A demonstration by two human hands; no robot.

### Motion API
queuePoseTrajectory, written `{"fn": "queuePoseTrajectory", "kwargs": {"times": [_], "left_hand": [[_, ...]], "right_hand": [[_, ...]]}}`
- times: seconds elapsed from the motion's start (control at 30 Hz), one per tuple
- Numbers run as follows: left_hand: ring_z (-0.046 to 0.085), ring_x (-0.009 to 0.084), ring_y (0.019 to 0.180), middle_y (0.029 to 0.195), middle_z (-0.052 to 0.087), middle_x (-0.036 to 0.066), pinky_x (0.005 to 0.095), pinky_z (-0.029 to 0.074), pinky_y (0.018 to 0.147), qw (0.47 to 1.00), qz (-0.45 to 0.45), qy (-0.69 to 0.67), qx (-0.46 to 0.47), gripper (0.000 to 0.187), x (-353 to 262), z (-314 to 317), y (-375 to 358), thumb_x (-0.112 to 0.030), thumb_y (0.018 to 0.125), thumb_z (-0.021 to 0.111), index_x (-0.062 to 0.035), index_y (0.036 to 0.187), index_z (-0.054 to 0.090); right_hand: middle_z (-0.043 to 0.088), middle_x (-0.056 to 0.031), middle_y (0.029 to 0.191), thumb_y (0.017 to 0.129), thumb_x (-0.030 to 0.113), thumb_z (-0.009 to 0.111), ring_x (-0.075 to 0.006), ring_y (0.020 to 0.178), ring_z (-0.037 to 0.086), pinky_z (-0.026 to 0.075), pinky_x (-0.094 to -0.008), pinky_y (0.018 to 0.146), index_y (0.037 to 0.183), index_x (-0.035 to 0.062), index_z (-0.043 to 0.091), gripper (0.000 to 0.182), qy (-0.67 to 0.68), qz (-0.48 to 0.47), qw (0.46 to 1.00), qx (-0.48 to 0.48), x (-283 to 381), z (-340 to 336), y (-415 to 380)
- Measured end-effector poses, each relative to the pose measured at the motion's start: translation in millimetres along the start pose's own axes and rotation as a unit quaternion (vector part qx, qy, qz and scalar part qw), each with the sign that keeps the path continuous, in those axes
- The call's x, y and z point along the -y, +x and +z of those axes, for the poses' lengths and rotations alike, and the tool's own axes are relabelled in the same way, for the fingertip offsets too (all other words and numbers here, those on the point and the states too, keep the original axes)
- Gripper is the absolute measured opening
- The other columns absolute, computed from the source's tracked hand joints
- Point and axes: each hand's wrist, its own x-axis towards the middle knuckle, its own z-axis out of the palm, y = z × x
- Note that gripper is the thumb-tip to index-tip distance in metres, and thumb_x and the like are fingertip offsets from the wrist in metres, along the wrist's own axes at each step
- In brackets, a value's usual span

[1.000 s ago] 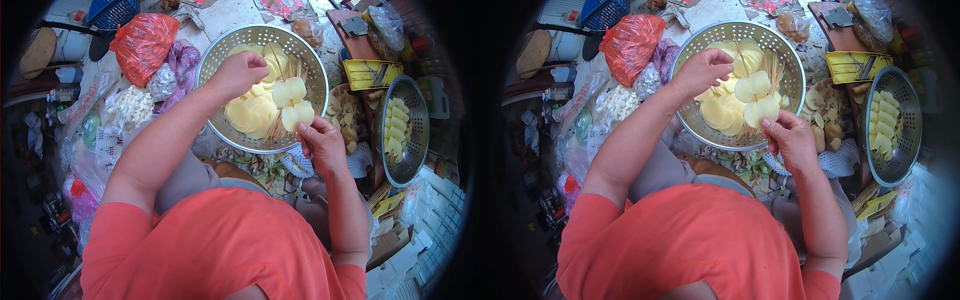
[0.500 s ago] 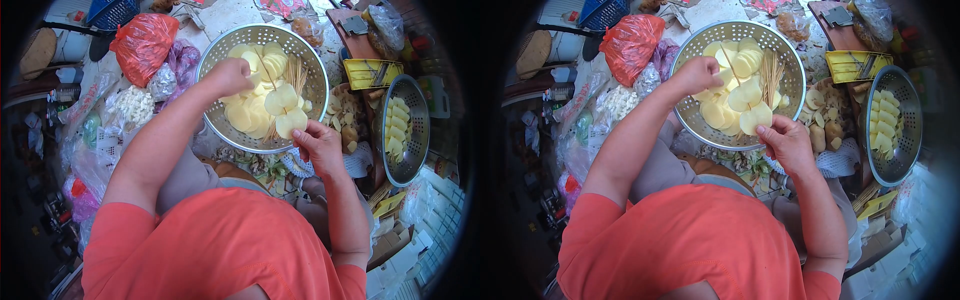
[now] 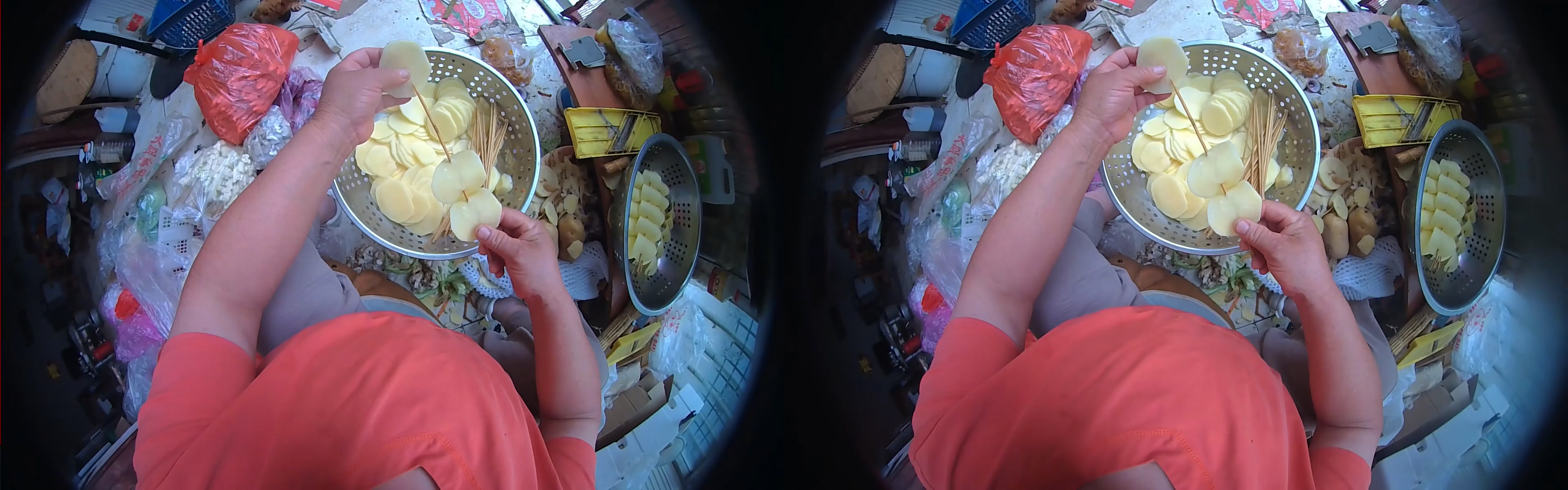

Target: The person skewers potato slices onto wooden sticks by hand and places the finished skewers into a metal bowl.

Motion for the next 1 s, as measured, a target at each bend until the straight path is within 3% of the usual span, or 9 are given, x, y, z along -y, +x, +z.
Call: {"fn": "queuePoseTrajectory", "kwargs": {"times": [0.1, 0.17, 0.27, 0.47, 0.7, 0.77, 0.87, 1.0], "left_hand": [[0.063, 0.0202, 0.083, 0.095, 0.061, 0.009, 0.0347, 0.053, 0.076, 0.998, 0.035, 0.055, 0.003, 0.027, -0.9, 2.2, -3.3, -0.001, 0.076, 0.065, -0.0004, 0.1, 0.053], [0.063, 0.0173, 0.082, 0.095, 0.061, 0.006, 0.0302, 0.054, 0.075, 0.982, 0.06, 0.156, 0.086, 0.023, -1.2, 1.2, -4.0, -0.006, 0.08, 0.063, -0.0029, 0.101, 0.053], [0.061, 0.0184, 0.078, 0.091, 0.06, 0.01, 0.0333, 0.055, 0.071, 0.999, -0.016, 0.034, 0.037, 0.016, 1.0, 8.1, -10.0, -0.008, 0.078, 0.061, -0.0006, 0.091, 0.057], [0.061, 0.021, 0.08, 0.091, 0.058, 0.012, 0.036, 0.056, 0.068, 0.999, -0.007, -0.022, -0.027, 0.017, 12.6, 13.7, -8.3, -0.012, 0.081, 0.06, -0.0019, 0.094, 0.054], [0.063, 0.023, 0.083, 0.094, 0.059, 0.013, 0.0367, 0.057, 0.071, 0.999, -0.047, -0.016, 0.014, 0.02, 7.1, 10.7, -7.3, -0.01, 0.082, 0.061, 0.0001, 0.097, 0.054], [0.064, 0.0244, 0.083, 0.094, 0.06, 0.013, 0.037, 0.057, 0.071, 0.989, -0.134, 0.033, 0.053, 0.021, 6.2, 14.8, -14.5, -0.01, 0.083, 0.061, 0.0016, 0.098, 0.054], [0.066, 0.0226, 0.078, 0.095, 0.063, 0.012, 0.0352, 0.056, 0.072, 0.978, -0.181, 0.067, 0.073, 0.022, 15.5, 26.6, -28.7, -0.014, 0.084, 0.061, -0.0004, 0.1, 0.056], [0.066, 0.0214, 0.079, 0.094, 0.063, 0.01, 0.0342, 0.056, 0.071, 0.98, -0.172, 0.059, 0.076, 0.022, 18.5, 25.3, -28.7, -0.017, 0.084, 0.062, -0.0013, 0.1, 0.057]], "right_hand": [[0.055, 0.0015, 0.062, 0.084, 0.013, 0.064, -0.004, 0.045, 0.045, 0.035, -0.0184, 0.039, 0.088, 0.0038, 0.063, 0.01, 0.003, 0.007, 1.0, -0.001, -0.7, -3.2, 0.8], [0.056, 0.0014, 0.062, 0.084, 0.012, 0.064, -0.004, 0.044, 0.045, 0.035, -0.0182, 0.038, 0.088, 0.0037, 0.064, 0.01, 0.002, 0.011, 1.0, -0.004, 1.5, -3.7, -0.5], [0.056, 0.0011, 0.062, 0.084, 0.012, 0.065, -0.004, 0.044, 0.045, 0.034, -0.0181, 0.038, 0.088, 0.0037, 0.064, 0.009, 0.01, 0.007, 1.0, -0.01, -1.1, -4.3, 0.9], [0.056, 0.0015, 0.062, 0.084, 0.012, 0.065, -0.0037, 0.044, 0.044, 0.034, -0.0184, 0.039, 0.089, 0.0035, 0.064, 0.01, -0.006, -0.018, 1.0, -0.014, -1.8, -1.5, 2.2], [0.055, 0.0021, 0.063, 0.084, 0.012, 0.064, -0.0036, 0.045, 0.044, 0.034, -0.0184, 0.039, 0.09, 0.0033, 0.064, 0.01, -0.001, -0.013, 1.0, -0.015, -3.7, 0.9, 1.5], [0.055, 0.0021, 0.063, 0.084, 0.012, 0.064, -0.0037, 0.045, 0.044, 0.034, -0.0184, 0.039, 0.091, 0.0034, 0.064, 0.011, 0.012, -0.022, 1.0, -0.017, -3.8, 3.1, 2.9], [0.055, 0.0019, 0.063, 0.084, 0.013, 0.064, -0.0038, 0.045, 0.044, 0.034, -0.0183, 0.039, 0.092, 0.0036, 0.063, 0.012, 0.021, -0.029, 0.999, -0.027, -1.1, 1.9, 4.9], [0.056, 0.0013, 0.063, 0.083, 0.014, 0.065, -0.0041, 0.044, 0.045, 0.034, -0.0181, 0.039, 0.092, 0.0038, 0.063, 0.013, 0.031, -0.02, 0.999, -0.033, -0.5, 2.5, 3.6]]}}
